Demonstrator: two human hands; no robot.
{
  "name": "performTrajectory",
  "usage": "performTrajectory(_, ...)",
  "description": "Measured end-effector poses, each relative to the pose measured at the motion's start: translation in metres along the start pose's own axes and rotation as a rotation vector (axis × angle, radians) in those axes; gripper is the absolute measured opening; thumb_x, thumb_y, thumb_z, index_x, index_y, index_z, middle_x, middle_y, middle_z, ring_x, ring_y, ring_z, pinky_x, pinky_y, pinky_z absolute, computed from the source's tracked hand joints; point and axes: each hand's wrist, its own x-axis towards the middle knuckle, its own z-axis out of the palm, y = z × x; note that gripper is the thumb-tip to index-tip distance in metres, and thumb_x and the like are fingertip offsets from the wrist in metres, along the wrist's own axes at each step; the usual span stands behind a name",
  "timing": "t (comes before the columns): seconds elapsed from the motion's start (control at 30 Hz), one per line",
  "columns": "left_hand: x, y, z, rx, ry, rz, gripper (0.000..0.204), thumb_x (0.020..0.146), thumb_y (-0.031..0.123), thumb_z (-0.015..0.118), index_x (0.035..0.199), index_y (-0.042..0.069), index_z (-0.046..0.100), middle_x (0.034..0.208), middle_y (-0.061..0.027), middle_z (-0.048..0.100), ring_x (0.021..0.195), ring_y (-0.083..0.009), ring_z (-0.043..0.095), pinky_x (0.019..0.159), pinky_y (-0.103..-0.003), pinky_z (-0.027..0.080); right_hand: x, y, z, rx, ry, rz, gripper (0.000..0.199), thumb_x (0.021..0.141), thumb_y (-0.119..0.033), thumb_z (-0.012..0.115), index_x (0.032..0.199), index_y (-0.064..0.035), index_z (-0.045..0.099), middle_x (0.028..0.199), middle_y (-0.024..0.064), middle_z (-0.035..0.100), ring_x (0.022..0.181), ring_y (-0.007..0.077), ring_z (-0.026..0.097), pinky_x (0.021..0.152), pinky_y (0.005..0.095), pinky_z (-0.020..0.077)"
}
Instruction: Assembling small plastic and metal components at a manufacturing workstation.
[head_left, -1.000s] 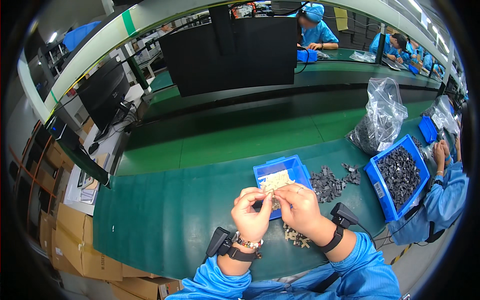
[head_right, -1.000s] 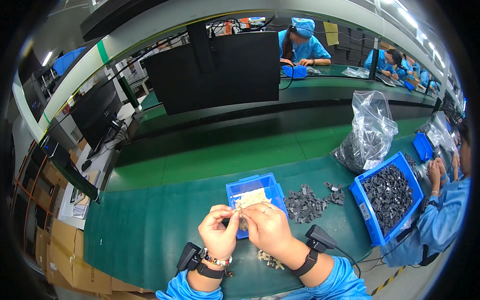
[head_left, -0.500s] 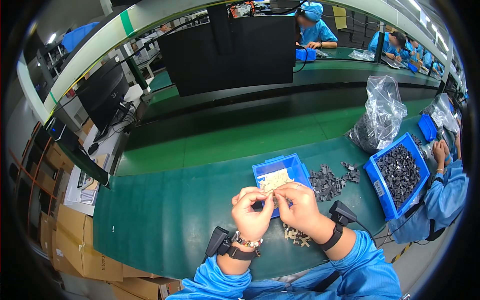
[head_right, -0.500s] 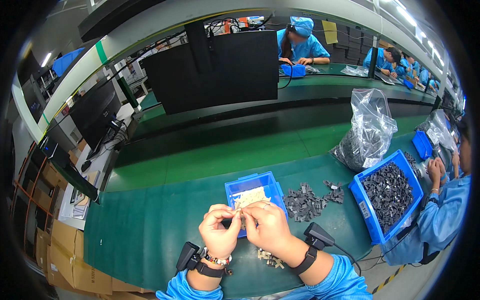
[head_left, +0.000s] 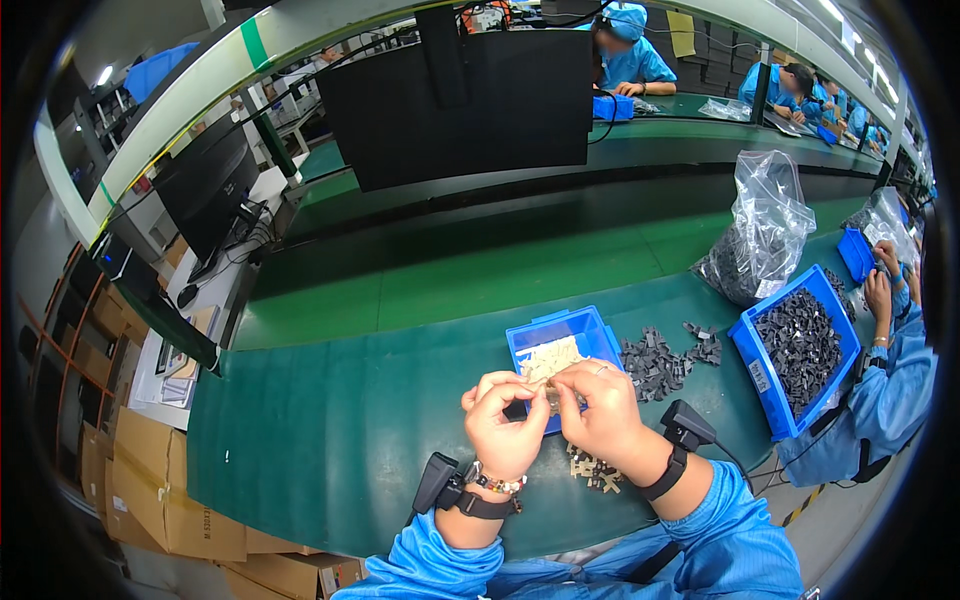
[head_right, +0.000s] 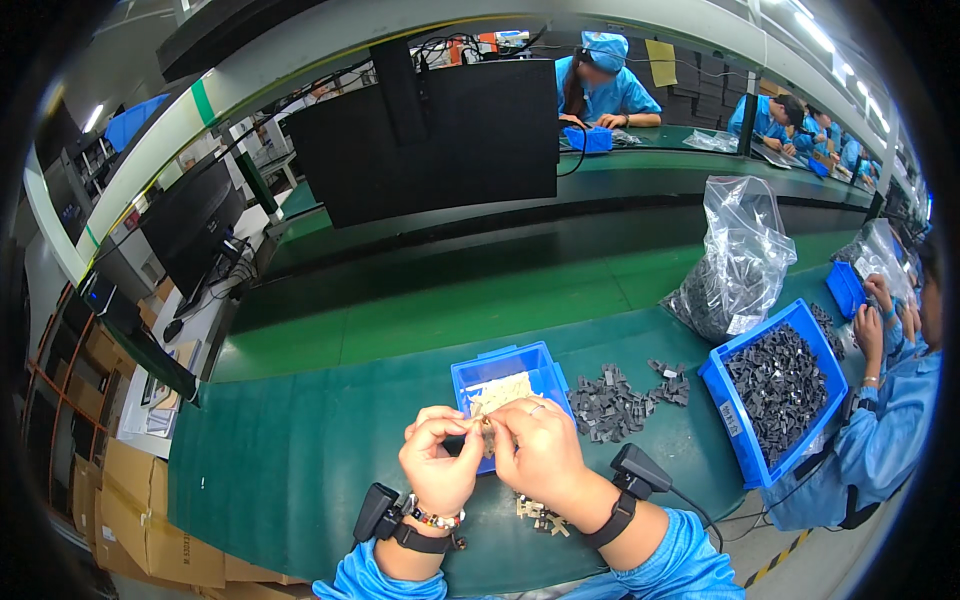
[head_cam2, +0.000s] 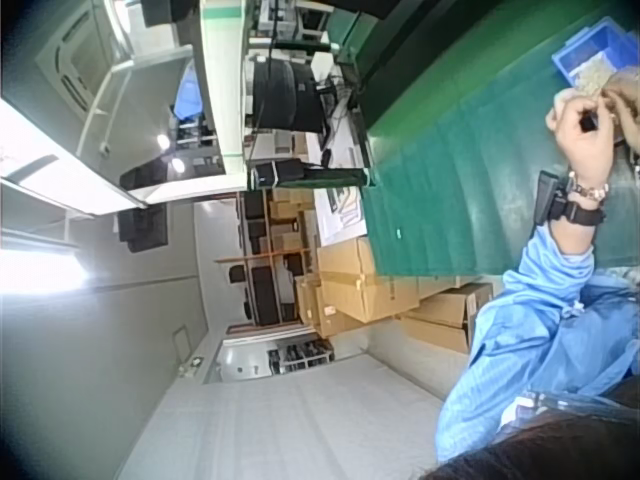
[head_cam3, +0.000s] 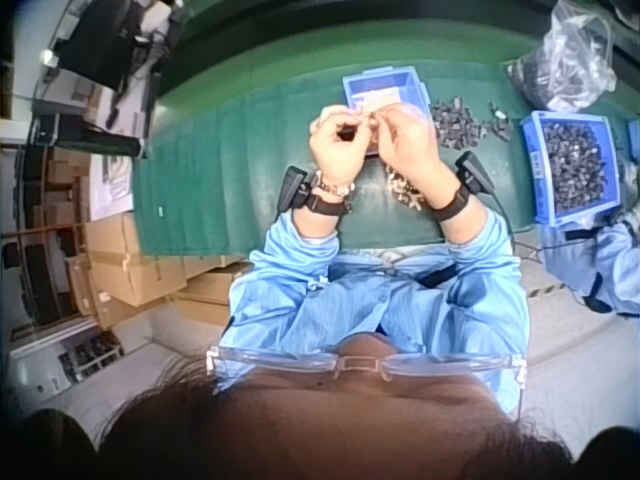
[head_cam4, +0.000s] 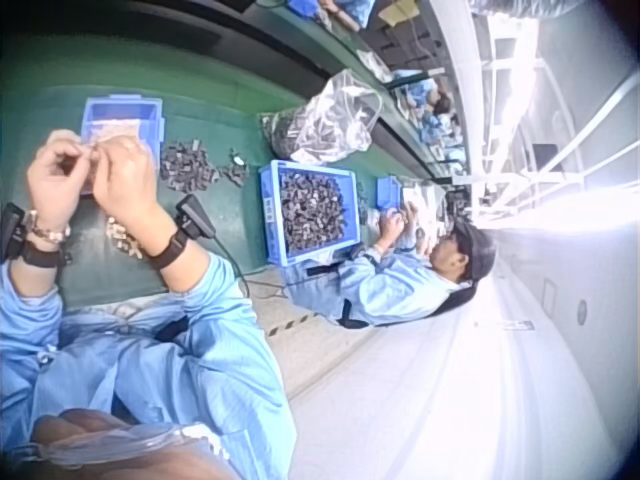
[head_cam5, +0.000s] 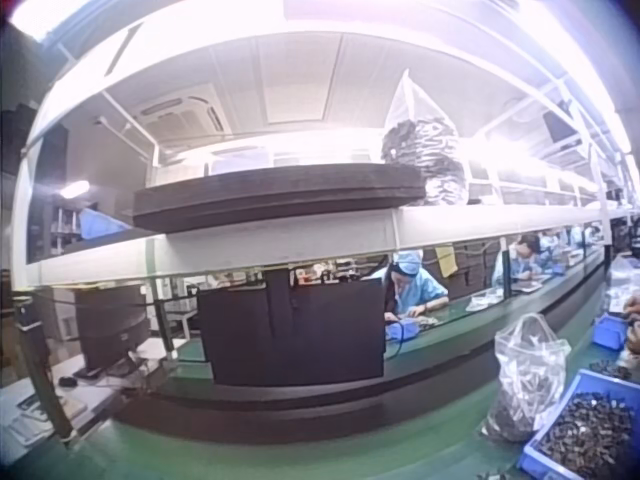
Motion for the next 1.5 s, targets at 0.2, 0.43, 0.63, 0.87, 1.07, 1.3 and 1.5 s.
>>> performTrajectory(0.2,0.003,-0.006,0.001,-0.230,0.051,-0.118,0.018,0.077,-0.014,0.068,0.084,-0.001,0.059,0.097,-0.0124,0.061,0.089,-0.0151,0.064,0.083,-0.026,0.052,0.005,0.008,-0.009,-0.121,0.047,0.010,0.006,0.075,0.002,0.066,0.079,-0.0023,0.066,0.078,0.0112,0.066,0.074,0.0309,0.065,0.068,0.0401,0.0509)
performTrajectory(0.43,0.004,-0.006,0.002,-0.349,0.079,-0.203,0.016,0.080,-0.014,0.067,0.086,-0.002,0.058,0.099,-0.0122,0.061,0.090,-0.0152,0.064,0.084,-0.027,0.052,0.005,0.009,-0.006,-0.066,0.017,-0.010,0.012,0.075,0.004,0.066,0.086,-0.0002,0.068,0.088,0.0133,0.069,0.081,0.0321,0.066,0.074,0.0392,0.0527)
performTrajectory(0.63,0.000,-0.013,0.003,-0.339,0.031,-0.163,0.015,0.081,-0.014,0.066,0.087,-0.002,0.060,0.099,-0.0123,0.061,0.092,-0.0173,0.065,0.085,-0.029,0.053,0.004,0.005,-0.005,0.156,-0.019,0.098,0.012,0.078,0.000,0.069,0.090,0.0015,0.069,0.090,0.0144,0.068,0.083,0.0309,0.066,0.076,0.0370,0.0525)
performTrajectory(0.87,0.001,-0.007,0.003,-0.310,0.006,-0.106,0.015,0.080,-0.014,0.067,0.086,-0.001,0.061,0.096,-0.0130,0.064,0.092,-0.0191,0.066,0.085,-0.030,0.053,0.003,0.003,-0.005,0.403,-0.093,0.276,0.007,0.080,-0.001,0.069,0.087,0.0026,0.069,0.086,0.0136,0.068,0.081,0.0253,0.066,0.073,0.0340,0.0521)
performTrajectory(1.07,0.001,-0.003,0.002,-0.283,-0.032,-0.099,0.015,0.080,-0.014,0.068,0.085,-0.001,0.062,0.094,-0.0133,0.066,0.094,-0.0190,0.065,0.085,-0.031,0.052,0.000,0.002,-0.003,0.448,-0.091,0.322,0.005,0.081,0.000,0.068,0.085,0.0035,0.068,0.084,0.0133,0.068,0.079,0.0227,0.066,0.072,0.0321,0.0521)
performTrajectory(1.3,0.005,0.004,0.005,-0.159,0.073,-0.100,0.015,0.073,-0.003,0.077,0.078,0.007,0.067,0.086,-0.0033,0.074,0.092,-0.0175,0.065,0.085,-0.033,0.043,0.001,0.003,-0.007,0.446,-0.051,0.322,0.005,0.079,-0.001,0.068,0.081,0.0040,0.068,0.083,0.0132,0.068,0.076,0.0223,0.067,0.071,0.0321,0.0522)
performTrajectory(1.5,0.008,0.010,0.000,0.131,-0.021,0.104,0.018,0.073,-0.007,0.076,0.081,0.006,0.066,0.085,-0.0044,0.073,0.092,-0.0182,0.064,0.087,-0.033,0.042,0.004,0.004,-0.007,0.424,-0.081,0.343,0.005,0.080,0.000,0.067,0.082,0.0048,0.068,0.082,0.0130,0.068,0.075,0.0217,0.067,0.070,0.0318,0.0521)
